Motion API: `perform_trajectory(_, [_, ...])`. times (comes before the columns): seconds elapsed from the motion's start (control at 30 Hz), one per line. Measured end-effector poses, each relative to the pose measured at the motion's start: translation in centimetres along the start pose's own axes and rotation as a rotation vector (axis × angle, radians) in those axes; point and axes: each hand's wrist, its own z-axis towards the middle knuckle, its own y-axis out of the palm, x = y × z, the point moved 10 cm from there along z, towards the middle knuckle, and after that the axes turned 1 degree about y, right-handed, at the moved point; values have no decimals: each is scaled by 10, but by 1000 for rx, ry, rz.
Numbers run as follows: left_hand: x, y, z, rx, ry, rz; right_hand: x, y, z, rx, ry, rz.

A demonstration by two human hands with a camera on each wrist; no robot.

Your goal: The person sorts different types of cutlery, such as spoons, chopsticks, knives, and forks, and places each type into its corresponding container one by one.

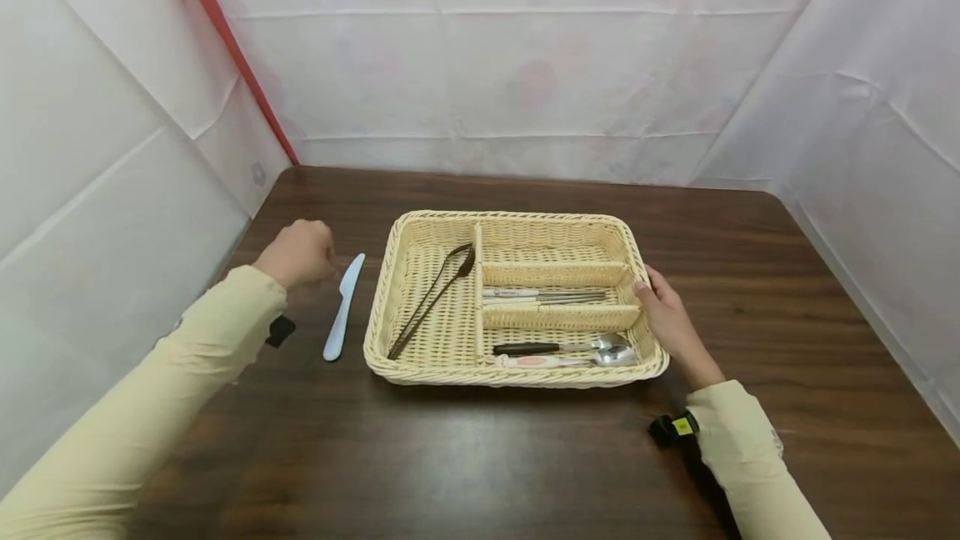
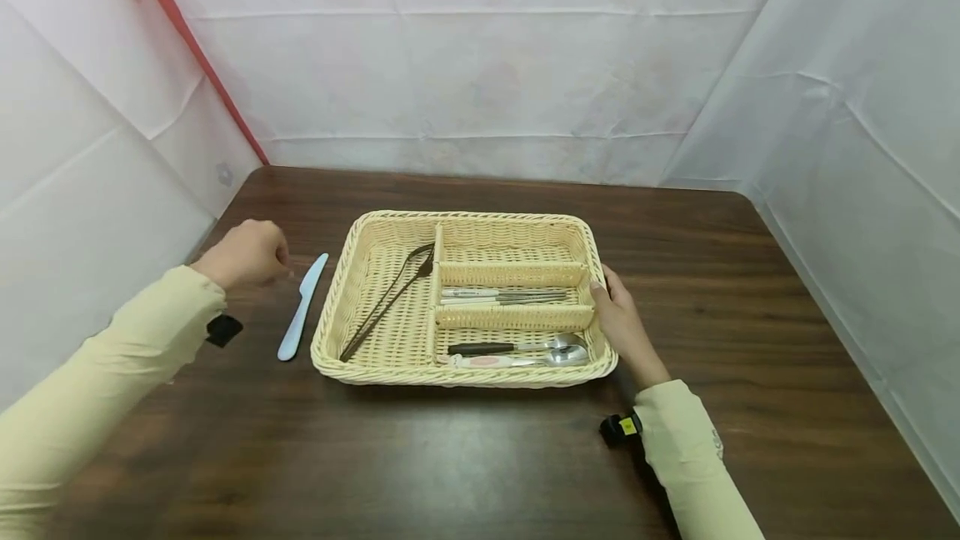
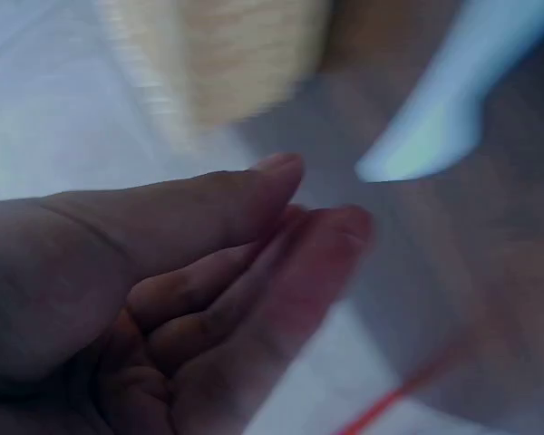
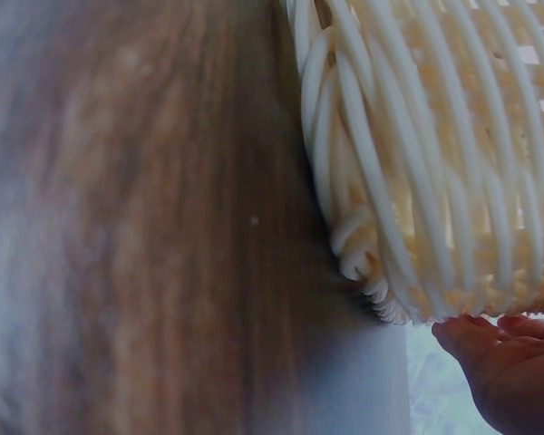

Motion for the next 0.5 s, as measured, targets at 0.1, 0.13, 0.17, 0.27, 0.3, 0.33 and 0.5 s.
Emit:
perform_trajectory(0.1, [-25,22,-1,-29,-72,-45,-1,-2,-1,2,-4,-2])
perform_trajectory(0.13, [-29,29,-1,-27,-85,-48,-1,-2,-1,0,-4,3])
perform_trajectory(0.17, [-32,35,-1,-34,-99,-47,0,-2,-1,-3,-4,5])
perform_trajectory(0.27, [-37,52,-1,-68,-152,-57,0,0,-1,-11,-9,14])
perform_trajectory(0.3, [-38,56,-1,-78,-164,-58,0,0,-1,-10,-10,18])
perform_trajectory(0.33, [-38,60,-1,-88,-174,-59,0,0,-1,-9,-11,18])
perform_trajectory(0.5, [-35,66,0,-116,-182,-60,0,-1,-1,1,-5,9])
